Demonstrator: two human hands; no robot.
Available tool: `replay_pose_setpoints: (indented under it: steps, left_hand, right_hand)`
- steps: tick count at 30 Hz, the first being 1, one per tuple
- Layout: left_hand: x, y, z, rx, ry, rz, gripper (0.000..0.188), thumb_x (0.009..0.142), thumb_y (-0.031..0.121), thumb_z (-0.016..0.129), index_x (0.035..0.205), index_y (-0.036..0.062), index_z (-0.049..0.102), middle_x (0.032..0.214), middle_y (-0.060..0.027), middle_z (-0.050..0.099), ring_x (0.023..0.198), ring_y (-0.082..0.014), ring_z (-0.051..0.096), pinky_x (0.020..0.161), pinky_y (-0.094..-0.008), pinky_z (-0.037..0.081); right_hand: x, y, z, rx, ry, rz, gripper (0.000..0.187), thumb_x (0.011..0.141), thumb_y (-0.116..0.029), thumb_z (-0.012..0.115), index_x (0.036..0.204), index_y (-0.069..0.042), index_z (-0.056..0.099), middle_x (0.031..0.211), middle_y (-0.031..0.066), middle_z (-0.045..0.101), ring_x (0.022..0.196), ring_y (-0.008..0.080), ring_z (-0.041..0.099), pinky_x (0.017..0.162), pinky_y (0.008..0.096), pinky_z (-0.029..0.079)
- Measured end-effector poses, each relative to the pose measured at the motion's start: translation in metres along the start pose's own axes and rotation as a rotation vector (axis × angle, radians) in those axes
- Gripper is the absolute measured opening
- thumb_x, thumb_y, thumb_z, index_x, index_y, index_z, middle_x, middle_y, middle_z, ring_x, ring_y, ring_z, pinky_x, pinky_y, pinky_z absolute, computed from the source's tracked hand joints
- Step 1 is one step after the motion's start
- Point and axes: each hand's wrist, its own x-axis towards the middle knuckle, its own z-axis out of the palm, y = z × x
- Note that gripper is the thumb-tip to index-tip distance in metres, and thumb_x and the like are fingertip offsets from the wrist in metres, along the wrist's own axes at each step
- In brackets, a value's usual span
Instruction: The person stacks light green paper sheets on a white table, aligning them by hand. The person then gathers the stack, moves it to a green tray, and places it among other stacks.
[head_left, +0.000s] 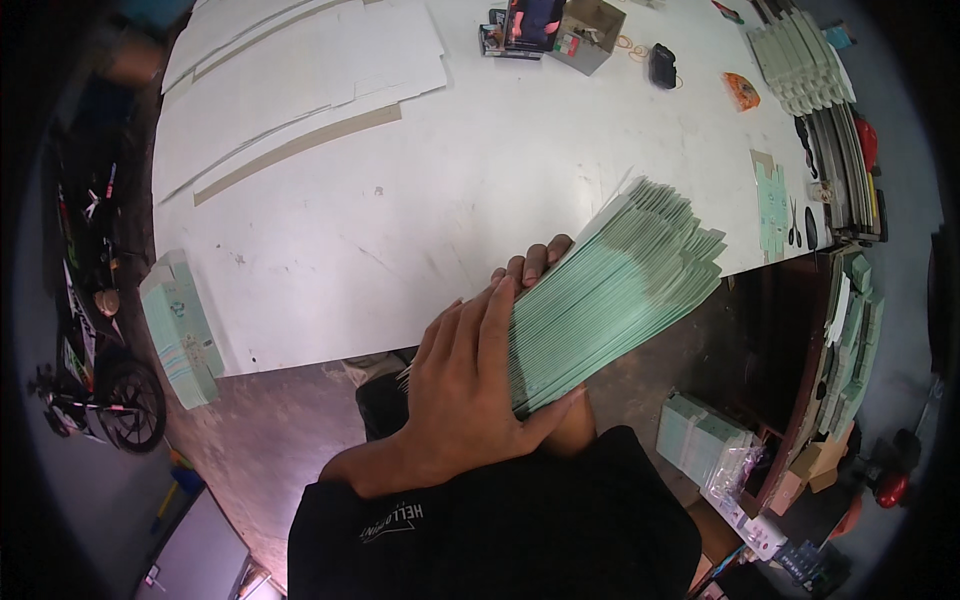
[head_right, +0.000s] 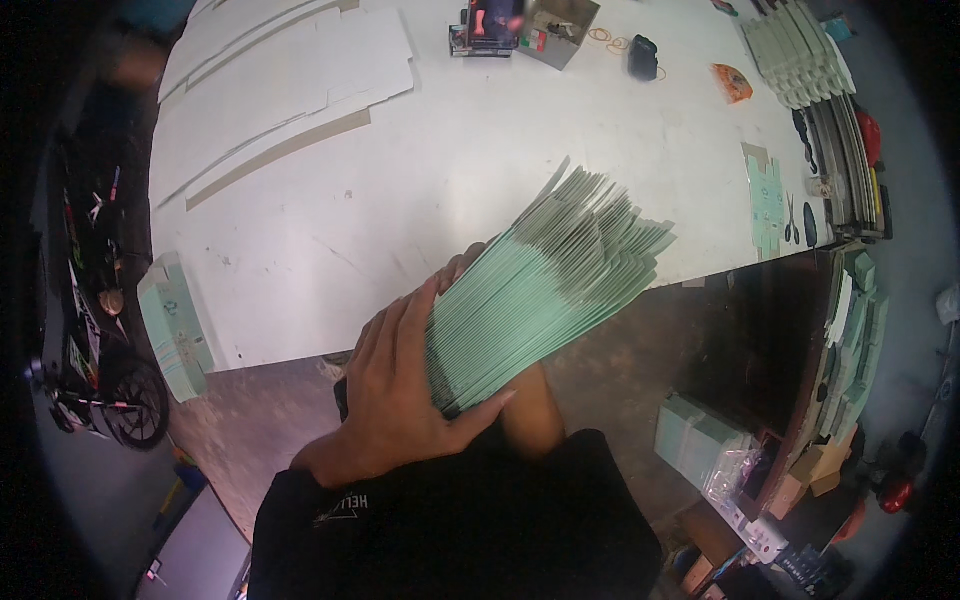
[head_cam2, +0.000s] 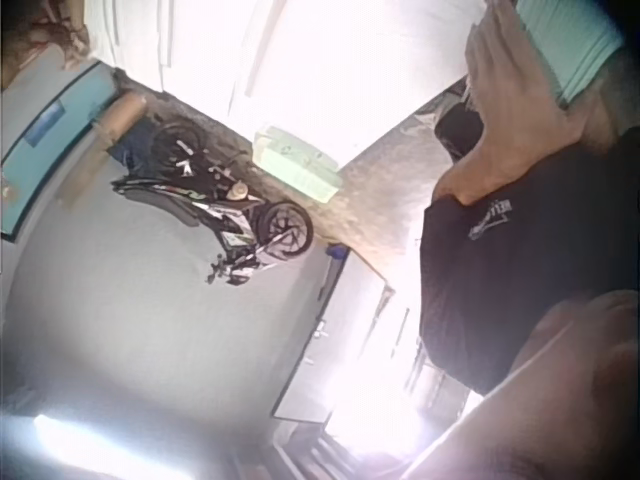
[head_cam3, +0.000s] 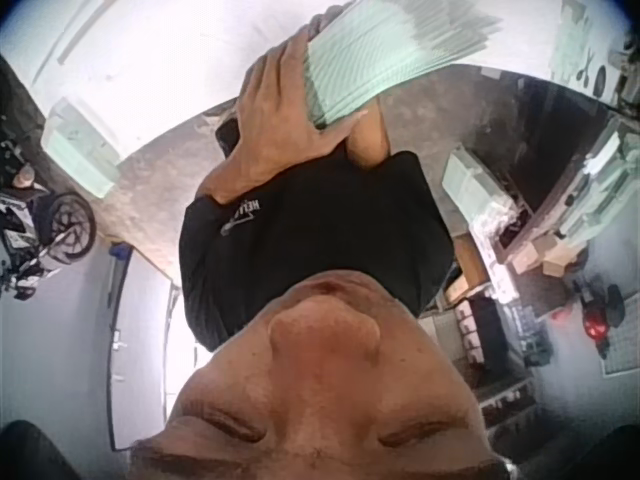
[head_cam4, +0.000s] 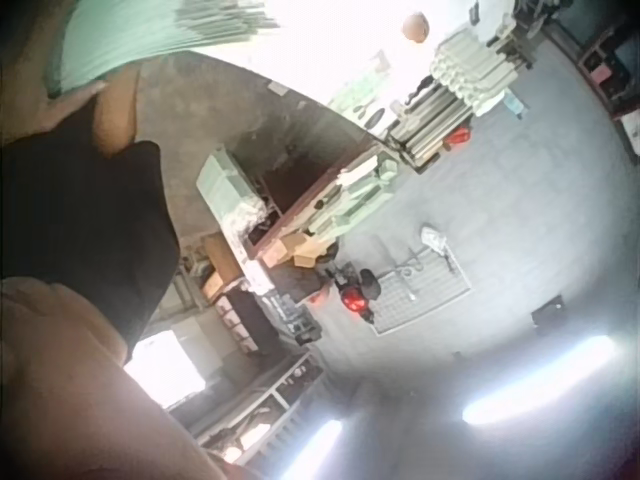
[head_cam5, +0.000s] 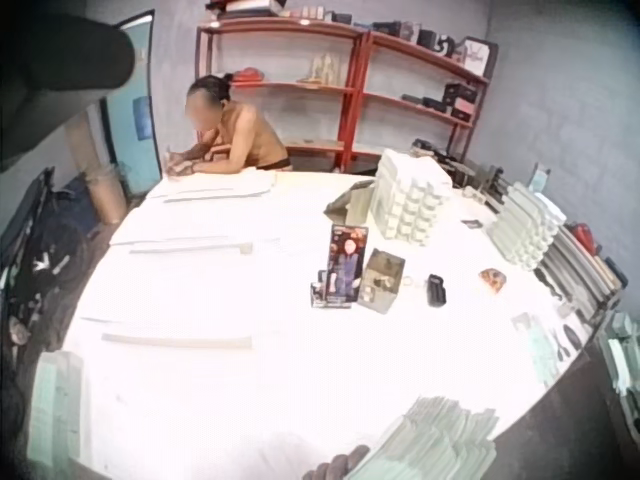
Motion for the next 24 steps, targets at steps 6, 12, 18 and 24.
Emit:
replay_pose_setpoints:
  steps: [6, 12, 18, 24]
  left_hand:
    - [0.002, -0.019, -0.003, -0.062, 0.007, -0.09, 0.099, 0.09, 0.053, 0.076, 0.149, -0.0162, 0.039, 0.132, -0.0366, 0.059, 0.115, -0.0484, 0.066, 0.102, -0.0555, 0.052]
    - [-0.006, -0.087, 0.038, -0.334, 0.306, -0.149, 0.088, 0.091, 0.072, 0.063, 0.117, -0.0122, 0.06, 0.096, -0.0247, 0.068, 0.086, -0.0392, 0.071, 0.074, -0.0463, 0.056]
    - [0.001, -0.115, 0.032, -0.457, 0.274, -0.108, 0.09, 0.089, 0.079, 0.059, 0.111, -0.0075, 0.064, 0.089, -0.0205, 0.068, 0.078, -0.0352, 0.071, 0.068, -0.0408, 0.056]
    - [0.013, -0.098, 0.002, -0.603, 0.143, -0.08, 0.084, 0.075, 0.048, 0.092, 0.128, -0.0074, 0.059, 0.11, -0.0197, 0.073, 0.102, -0.0277, 0.073, 0.089, -0.0387, 0.057]
  right_hand:
    - [-0.038, -0.025, -0.024, -0.213, 0.118, 0.046, 0.092, 0.073, -0.019, 0.091, 0.148, 0.009, 0.047, 0.142, 0.0273, 0.058, 0.13, 0.0423, 0.059, 0.108, 0.0528, 0.053]
    - [-0.051, -0.019, -0.001, -1.088, 0.088, 0.199, 0.085, 0.074, -0.02, 0.084, 0.148, 0.006, 0.05, 0.147, 0.0245, 0.057, 0.131, 0.0406, 0.059, 0.113, 0.0521, 0.049]
    - [-0.045, -0.005, -0.024, -1.233, -0.088, 0.159, 0.077, 0.072, -0.012, 0.084, 0.142, 0.007, 0.057, 0.137, 0.021, 0.066, 0.128, 0.0345, 0.061, 0.111, 0.0471, 0.049]
    - [0.016, -0.014, 0.04, -0.878, 0.172, 0.205, 0.078, 0.07, -0.023, 0.097, 0.134, 0.005, 0.063, 0.138, 0.0172, 0.064, 0.12, 0.0276, 0.063, 0.106, 0.0405, 0.05]
